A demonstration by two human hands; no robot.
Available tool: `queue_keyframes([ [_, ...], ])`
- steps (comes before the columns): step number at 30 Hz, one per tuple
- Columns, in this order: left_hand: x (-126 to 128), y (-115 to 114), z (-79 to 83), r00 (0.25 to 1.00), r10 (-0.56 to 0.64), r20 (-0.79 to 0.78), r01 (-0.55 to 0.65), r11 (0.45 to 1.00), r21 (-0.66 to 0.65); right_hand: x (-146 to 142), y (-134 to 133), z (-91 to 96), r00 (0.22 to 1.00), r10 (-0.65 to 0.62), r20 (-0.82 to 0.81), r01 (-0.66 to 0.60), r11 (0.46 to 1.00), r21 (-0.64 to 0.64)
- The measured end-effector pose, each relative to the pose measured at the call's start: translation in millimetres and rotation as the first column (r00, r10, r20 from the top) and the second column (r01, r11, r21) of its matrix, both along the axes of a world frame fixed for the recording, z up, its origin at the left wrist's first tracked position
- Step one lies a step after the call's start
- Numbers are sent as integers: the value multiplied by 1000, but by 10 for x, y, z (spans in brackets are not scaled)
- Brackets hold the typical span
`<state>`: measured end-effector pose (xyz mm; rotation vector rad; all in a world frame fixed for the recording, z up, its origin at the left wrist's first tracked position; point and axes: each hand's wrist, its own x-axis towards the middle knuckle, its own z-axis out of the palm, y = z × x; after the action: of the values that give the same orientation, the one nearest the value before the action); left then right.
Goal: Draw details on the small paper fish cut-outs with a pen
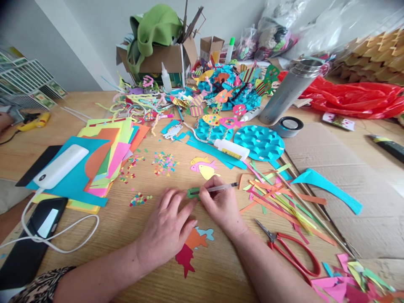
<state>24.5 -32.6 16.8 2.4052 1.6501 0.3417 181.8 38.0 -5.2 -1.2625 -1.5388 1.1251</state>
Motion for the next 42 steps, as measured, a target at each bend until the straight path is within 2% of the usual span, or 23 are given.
queue_keyframes([
  [36, -5, 2, -6, 1000, -2, -5, 2, 1000, -19, -4, -3, -17, 999, 36, -21, -36, 999, 21],
  [42, -6, 4, -15, 1000, -5, -12, 5, 1000, -20, 2, 7, -43, 1000, 6, -19, -6, 1000, 28],
])
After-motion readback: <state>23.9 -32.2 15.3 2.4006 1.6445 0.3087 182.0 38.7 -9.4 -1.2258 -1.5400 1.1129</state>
